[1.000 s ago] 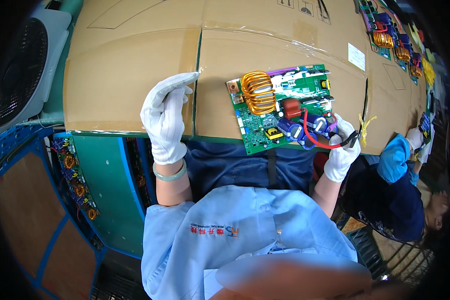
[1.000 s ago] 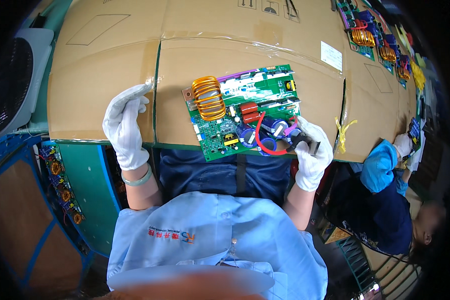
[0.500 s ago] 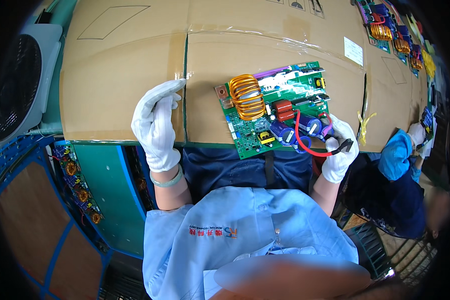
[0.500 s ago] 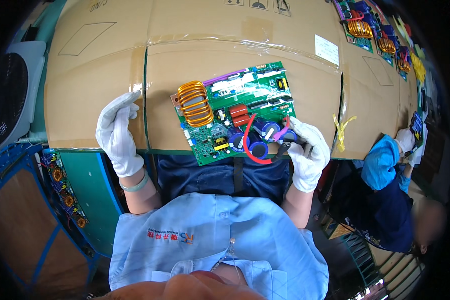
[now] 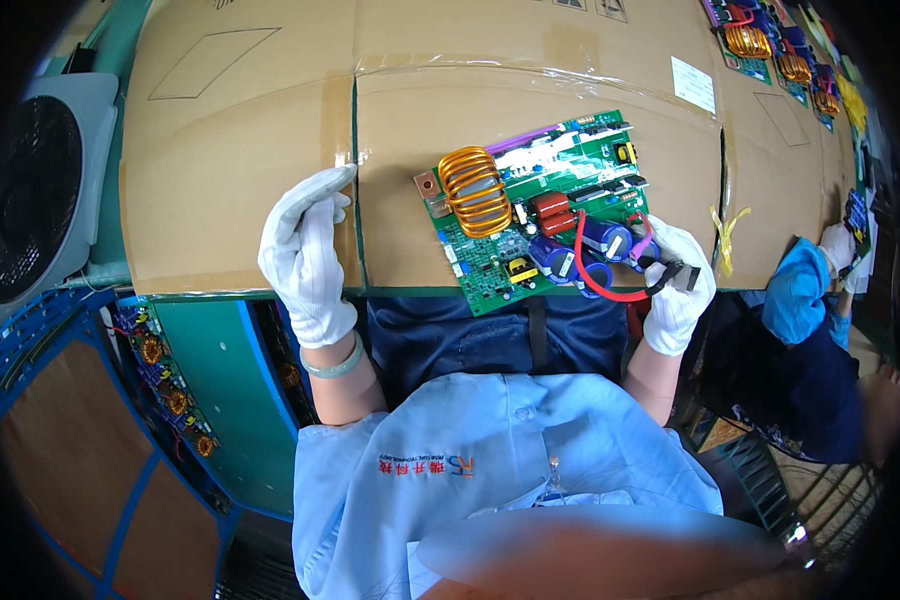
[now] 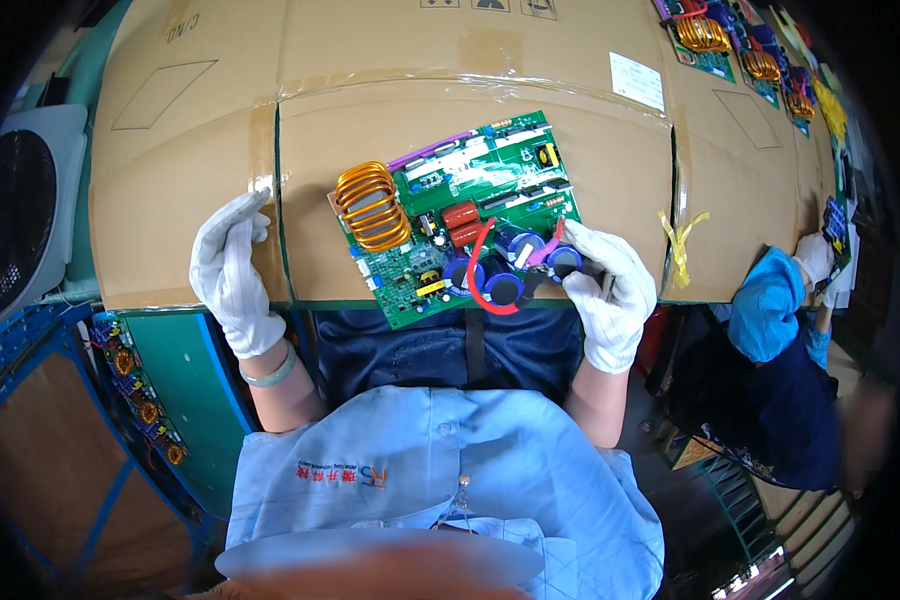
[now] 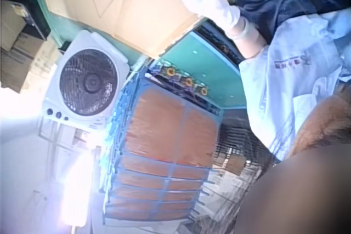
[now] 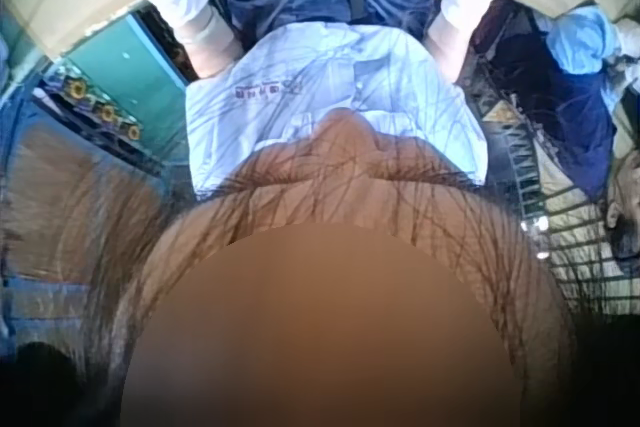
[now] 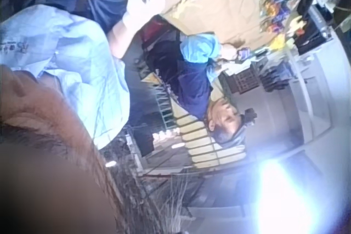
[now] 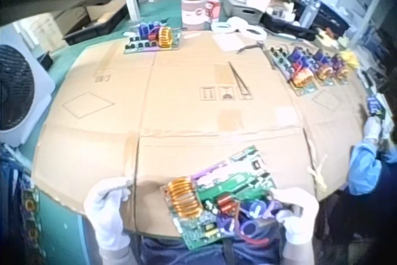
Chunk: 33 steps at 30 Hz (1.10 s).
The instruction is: The person picks up green circuit boards from a blue tray and places them on a cardboard work surface. They handle the boards, turning them over to inspect both sides, and use a small metal tool to scrape or clean the surface of the boards. The person repeats this process for multiple boards, moving them between the tray and the work surface.
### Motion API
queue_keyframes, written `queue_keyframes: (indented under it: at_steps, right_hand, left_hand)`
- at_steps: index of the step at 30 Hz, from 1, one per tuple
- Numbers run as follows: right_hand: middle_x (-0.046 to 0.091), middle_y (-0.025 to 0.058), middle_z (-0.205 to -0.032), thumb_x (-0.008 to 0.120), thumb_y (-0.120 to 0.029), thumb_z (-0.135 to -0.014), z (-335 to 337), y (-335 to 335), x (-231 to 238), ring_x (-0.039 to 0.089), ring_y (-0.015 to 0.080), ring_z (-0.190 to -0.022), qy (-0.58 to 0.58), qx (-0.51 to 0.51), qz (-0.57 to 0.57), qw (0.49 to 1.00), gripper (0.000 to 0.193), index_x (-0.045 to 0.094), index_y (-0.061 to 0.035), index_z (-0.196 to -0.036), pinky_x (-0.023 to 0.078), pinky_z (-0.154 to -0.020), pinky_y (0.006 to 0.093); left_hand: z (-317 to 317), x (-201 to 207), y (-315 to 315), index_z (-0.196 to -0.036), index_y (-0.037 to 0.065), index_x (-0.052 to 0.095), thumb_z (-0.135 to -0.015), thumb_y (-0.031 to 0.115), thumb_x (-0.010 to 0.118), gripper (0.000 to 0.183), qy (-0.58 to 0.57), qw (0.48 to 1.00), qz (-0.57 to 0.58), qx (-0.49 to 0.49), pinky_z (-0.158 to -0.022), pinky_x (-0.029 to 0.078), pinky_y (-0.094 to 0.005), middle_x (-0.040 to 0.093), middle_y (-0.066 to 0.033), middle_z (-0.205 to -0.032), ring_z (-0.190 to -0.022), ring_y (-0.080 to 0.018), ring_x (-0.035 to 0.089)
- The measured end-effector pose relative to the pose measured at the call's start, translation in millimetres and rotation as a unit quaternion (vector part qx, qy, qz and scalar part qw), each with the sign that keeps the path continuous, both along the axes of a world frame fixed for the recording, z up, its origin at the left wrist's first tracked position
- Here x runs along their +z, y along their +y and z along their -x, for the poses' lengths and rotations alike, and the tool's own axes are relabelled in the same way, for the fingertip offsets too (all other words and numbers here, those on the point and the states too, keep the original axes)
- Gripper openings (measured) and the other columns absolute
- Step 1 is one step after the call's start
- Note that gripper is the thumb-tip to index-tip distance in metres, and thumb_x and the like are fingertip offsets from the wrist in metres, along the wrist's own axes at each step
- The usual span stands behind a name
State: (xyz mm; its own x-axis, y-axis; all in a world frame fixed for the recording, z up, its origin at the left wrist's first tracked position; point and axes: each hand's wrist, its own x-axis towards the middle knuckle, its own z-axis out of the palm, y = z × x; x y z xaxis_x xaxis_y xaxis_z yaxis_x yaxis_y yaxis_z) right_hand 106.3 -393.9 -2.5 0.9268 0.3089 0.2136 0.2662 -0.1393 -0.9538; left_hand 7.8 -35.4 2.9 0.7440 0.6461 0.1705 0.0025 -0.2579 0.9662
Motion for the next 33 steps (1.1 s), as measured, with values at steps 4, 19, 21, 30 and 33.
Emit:
queue_keyframes:
  at_steps: [4,19,21,30,33]
  right_hand:
    - [0.071,0.0203,-0.118,0.076,-0.004,-0.082,-0.2,0.7,-0.5,0.070,0.0262,-0.104,0.004,0.001,-0.063,0.998,0.040,0.069,0.0064,-0.120,0.052,-0.079,0.0289]
    - [0.073,0.0193,-0.108,0.063,-0.007,-0.095,-5.5,-7.9,-7.5,0.052,0.0049,-0.064,0.066,-0.026,-0.147,0.987,0.031,0.068,0.0081,-0.122,0.035,-0.054,0.0197]
    - [0.073,0.0191,-0.107,0.062,-0.006,-0.095,-5.5,-7.6,-7.1,0.052,0.0048,-0.064,0.064,-0.026,-0.139,0.988,0.031,0.067,0.0080,-0.122,0.035,-0.054,0.0194]
    - [0.073,0.0195,-0.104,0.061,-0.005,-0.097,-7.7,-9.0,-9.4,0.049,0.0038,-0.059,0.067,-0.018,-0.171,0.983,0.028,0.068,0.0079,-0.121,0.032,-0.052,0.0194]
    - [0.074,0.0196,-0.100,0.061,-0.005,-0.098,-9.7,-9.3,-13.4,0.046,0.0034,-0.056,0.066,-0.033,-0.177,0.981,0.028,0.068,0.0076,-0.121,0.032,-0.050,0.0193]
  left_hand:
    - [-2.5,2.1,-6.6,-0.109,-0.003,0.072,-0.096,-0.005,0.058,0.019,-0.004,1.000,-0.015,-0.001,-0.086,0.053,-0.0285,0.074,-0.0158,-0.113,-0.096,-0.0176,0.068]
    - [-43.6,54.0,-29.9,-0.117,0.012,0.074,-0.079,0.011,0.077,0.038,-0.013,0.860,-0.378,-0.342,-0.099,0.050,-0.0439,0.068,-0.0123,-0.129,-0.121,-0.0336,0.063]
    - [-50.6,52.0,-32.9,-0.117,0.014,0.073,-0.078,0.014,0.078,0.039,-0.021,0.849,-0.395,-0.351,-0.096,0.051,-0.0436,0.066,-0.0118,-0.129,-0.119,-0.0332,0.064]
    - [-70.6,56.3,-39.9,-0.111,0.016,0.069,-0.076,0.022,0.083,0.038,0.082,0.773,-0.481,-0.405,-0.090,0.053,-0.0418,0.065,-0.0109,-0.118,-0.112,-0.0334,0.062]
    - [-73.3,45.4,-32.0,-0.111,0.014,0.068,-0.075,0.020,0.085,0.040,0.032,0.806,-0.435,-0.400,-0.091,0.053,-0.0400,0.065,-0.0124,-0.113,-0.108,-0.0331,0.062]
